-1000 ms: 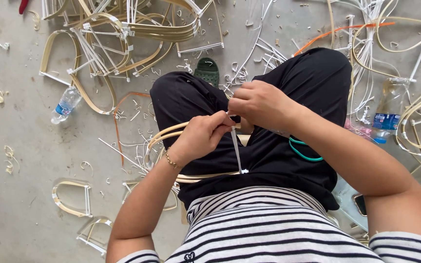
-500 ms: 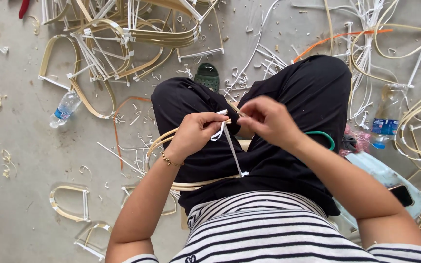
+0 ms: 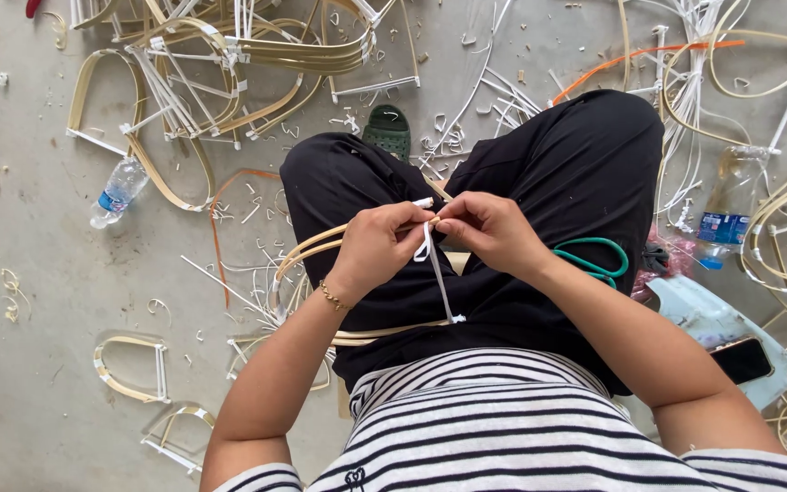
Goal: Assembling and securing curved bamboo or wood strips into frames using plastic ties.
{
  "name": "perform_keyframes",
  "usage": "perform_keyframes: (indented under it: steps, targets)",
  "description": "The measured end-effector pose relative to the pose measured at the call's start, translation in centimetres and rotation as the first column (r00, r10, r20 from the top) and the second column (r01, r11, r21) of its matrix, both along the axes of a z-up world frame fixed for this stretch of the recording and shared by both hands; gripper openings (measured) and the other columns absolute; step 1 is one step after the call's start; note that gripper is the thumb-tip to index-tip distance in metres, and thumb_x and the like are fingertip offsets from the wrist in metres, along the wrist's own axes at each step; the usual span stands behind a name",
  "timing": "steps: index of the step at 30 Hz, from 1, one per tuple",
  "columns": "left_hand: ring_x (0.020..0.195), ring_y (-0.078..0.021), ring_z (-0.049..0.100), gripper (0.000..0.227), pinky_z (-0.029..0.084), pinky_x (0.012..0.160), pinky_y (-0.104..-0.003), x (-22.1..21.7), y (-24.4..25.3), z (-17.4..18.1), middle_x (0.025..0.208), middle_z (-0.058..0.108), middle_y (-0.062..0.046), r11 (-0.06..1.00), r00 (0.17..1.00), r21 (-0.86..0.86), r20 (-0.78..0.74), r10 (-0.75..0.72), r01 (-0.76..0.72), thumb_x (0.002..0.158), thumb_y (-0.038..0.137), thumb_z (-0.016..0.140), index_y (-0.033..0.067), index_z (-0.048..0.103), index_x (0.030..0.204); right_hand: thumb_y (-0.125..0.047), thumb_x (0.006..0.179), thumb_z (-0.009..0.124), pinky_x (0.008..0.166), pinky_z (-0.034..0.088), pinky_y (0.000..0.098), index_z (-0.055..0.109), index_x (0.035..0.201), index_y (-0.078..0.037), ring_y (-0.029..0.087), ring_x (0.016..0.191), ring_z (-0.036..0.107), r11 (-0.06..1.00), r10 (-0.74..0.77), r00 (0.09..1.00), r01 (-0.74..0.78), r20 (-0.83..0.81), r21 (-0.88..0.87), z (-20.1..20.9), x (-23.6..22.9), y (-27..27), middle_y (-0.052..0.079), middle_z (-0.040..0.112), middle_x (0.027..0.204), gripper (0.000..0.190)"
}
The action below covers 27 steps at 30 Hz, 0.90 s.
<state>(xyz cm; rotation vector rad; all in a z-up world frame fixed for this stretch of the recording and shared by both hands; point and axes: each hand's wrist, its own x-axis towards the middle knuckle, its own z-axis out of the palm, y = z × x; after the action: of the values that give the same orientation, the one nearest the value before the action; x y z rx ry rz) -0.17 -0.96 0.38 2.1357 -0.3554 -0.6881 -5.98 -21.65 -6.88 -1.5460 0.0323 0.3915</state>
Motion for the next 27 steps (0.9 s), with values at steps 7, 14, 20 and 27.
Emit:
perform_keyframes:
  steps: [7, 14, 20, 27]
  targets:
    - [0.068, -0.0191, 0.073, 0.016, 0.056, 0.065, -0.03, 0.6, 0.6, -0.8, 0.082, 0.075, -0.01, 0.994, 0.996, -0.067, 0.015, -0.084, 0.085, 0.088, 0.009, 0.072, 0.0044, 0.075, 0.103, -0.007, 0.085, 0.077, 0.077, 0.054, 0.0329, 0.07, 0.113, -0.011, 0.02, 0.087, 0.063, 0.881, 0.251, 0.617, 0.174, 0.746, -0.44, 5.7, 2.1, -0.4, 0.005, 0.064, 0.102, 0.03]
    - [0.073, -0.0192, 0.074, 0.019, 0.057, 0.068, -0.03, 0.6, 0.9, -0.4, 0.088, 0.077, -0.013, 0.992, 0.992, -0.068, 0.077, -0.098, 0.104, 0.09, 0.006, 0.071, 0.0051, 0.076, 0.109, -0.007, 0.088, 0.076, 0.086, 0.058, 0.0356, 0.07, 0.111, -0.009, 0.023, 0.1, 0.071, 0.895, 0.345, 0.534, 0.062, 0.772, -0.442, 4.7, 2.3, -1.1, 0.005, 0.07, 0.11, 0.024]
    - [0.078, -0.0157, 0.079, 0.019, 0.06, 0.072, -0.028, 0.3, 1.2, -2.6, 0.095, 0.08, -0.01, 0.995, 1.0, -0.093, 0.011, 0.023, -0.022, 0.091, 0.01, 0.071, 0.0081, 0.078, 0.11, -0.01, 0.088, 0.077, 0.075, 0.058, 0.0361, 0.07, 0.101, -0.007, 0.024, 0.088, 0.073, 0.882, 0.405, 0.674, -0.11, 0.618, -0.459, 6.8, 0.3, -1.5, 0.006, 0.075, 0.101, 0.015]
    - [0.078, -0.0207, 0.074, 0.018, 0.058, 0.071, -0.031, 0.3, 1.0, -1.4, 0.093, 0.078, -0.013, 0.989, 0.981, -0.103, 0.173, -0.091, 0.11, 0.092, 0.008, 0.072, 0.0062, 0.078, 0.109, -0.011, 0.091, 0.073, 0.084, 0.06, 0.0355, 0.068, 0.102, -0.008, 0.023, 0.1, 0.074, 0.91, 0.374, 0.703, -0.151, 0.605, -0.387, 6.6, -0.4, -2.5, 0.004, 0.075, 0.11, 0.012]
